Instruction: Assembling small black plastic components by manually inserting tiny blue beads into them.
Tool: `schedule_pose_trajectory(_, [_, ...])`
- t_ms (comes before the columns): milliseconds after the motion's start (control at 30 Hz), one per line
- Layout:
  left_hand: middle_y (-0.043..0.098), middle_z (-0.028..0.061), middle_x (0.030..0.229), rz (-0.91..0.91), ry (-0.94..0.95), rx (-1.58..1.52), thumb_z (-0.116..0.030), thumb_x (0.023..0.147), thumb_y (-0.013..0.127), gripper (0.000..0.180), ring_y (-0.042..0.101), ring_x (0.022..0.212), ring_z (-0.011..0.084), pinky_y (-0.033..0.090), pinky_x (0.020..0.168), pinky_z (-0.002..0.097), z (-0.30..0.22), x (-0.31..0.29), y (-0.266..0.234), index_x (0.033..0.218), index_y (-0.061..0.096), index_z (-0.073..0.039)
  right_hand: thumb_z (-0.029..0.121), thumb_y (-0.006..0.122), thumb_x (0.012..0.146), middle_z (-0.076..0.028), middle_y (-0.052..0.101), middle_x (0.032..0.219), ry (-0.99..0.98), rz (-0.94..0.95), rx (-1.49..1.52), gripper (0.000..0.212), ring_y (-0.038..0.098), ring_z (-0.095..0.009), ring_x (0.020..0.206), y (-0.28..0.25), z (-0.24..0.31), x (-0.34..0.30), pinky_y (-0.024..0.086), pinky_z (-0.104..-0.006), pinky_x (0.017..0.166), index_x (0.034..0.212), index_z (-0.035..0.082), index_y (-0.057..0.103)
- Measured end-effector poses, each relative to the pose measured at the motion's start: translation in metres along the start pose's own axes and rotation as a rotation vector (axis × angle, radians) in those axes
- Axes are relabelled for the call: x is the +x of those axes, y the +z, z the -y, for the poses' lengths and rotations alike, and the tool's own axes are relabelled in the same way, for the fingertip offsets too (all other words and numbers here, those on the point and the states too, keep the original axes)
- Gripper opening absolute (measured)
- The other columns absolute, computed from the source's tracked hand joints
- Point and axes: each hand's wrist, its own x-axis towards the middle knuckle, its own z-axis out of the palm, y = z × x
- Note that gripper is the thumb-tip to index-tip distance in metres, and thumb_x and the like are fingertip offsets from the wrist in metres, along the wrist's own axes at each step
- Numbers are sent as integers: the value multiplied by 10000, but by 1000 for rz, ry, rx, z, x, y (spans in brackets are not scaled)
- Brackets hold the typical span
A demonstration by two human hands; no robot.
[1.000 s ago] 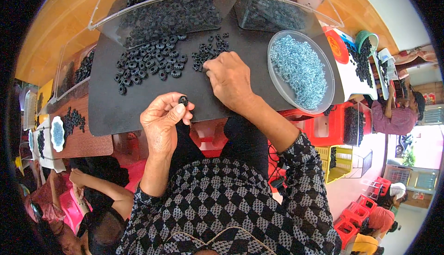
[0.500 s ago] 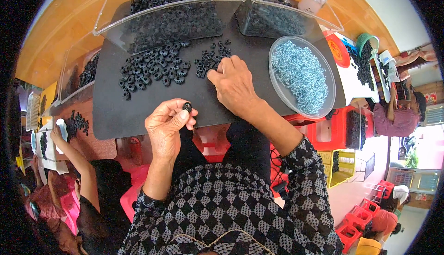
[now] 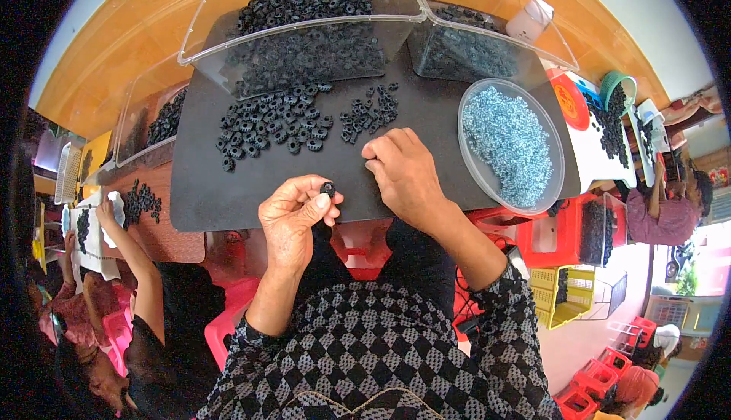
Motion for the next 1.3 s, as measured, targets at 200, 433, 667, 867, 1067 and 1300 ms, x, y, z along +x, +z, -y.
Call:
schedule_pose_trajectory(200, [665,123,848,-15,-17,11,-14,854,627,199,593,656,116,487,581,215,-2,5,3,1040,615,54,3,658,818,-19,634,943,430,26,604,166,590,-82,902,-9,12,-2,478,-241,804,983,-8,638])
schedule_pose_trajectory(433, [667,127,837,-3,-12,13,-16,838,640,179,603,646,132,495,565,226,-4,4,4,1004,624,50,-8,660,819,-33,638,936,480,77,1026,172,599,-84,845,-18,29,2,480,-235,785,990,-15,644])
schedule_pose_trajectory(667, [664,90,841,21,2,51,-28,867,620,171,587,659,94,477,576,200,-3,-2,8,1025,625,37,-51,628,827,-49,627,918,489,130,1089,164,608,-114,858,-15,34,-3,501,-242,759,990,-37,634])
schedule_pose_trajectory(867, [663,107,851,4,42,92,-25,846,636,183,604,675,119,501,587,218,-2,-6,11,1015,624,45,-73,632,807,-63,609,931,426,114,857,171,612,-123,845,-15,34,-5,505,-240,739,976,-47,631])
schedule_pose_trajectory(1067, [662,98,845,-4,42,90,-15,843,638,189,598,673,116,500,593,215,-3,-8,15,1020,624,48,-82,631,781,-65,614,919,306,48,688,191,603,-109,827,-14,41,-4,493,-232,718,962,-24,646])
schedule_pose_trajectory(1300, [643,52,837,-4,60,85,-11,859,633,202,575,706,81,501,656,204,-2,-12,12,1054,625,41,14,645,776,-47,592,797,264,35,579,131,566,-92,660,-14,46,-2,451,-234,577,905,-8,631])
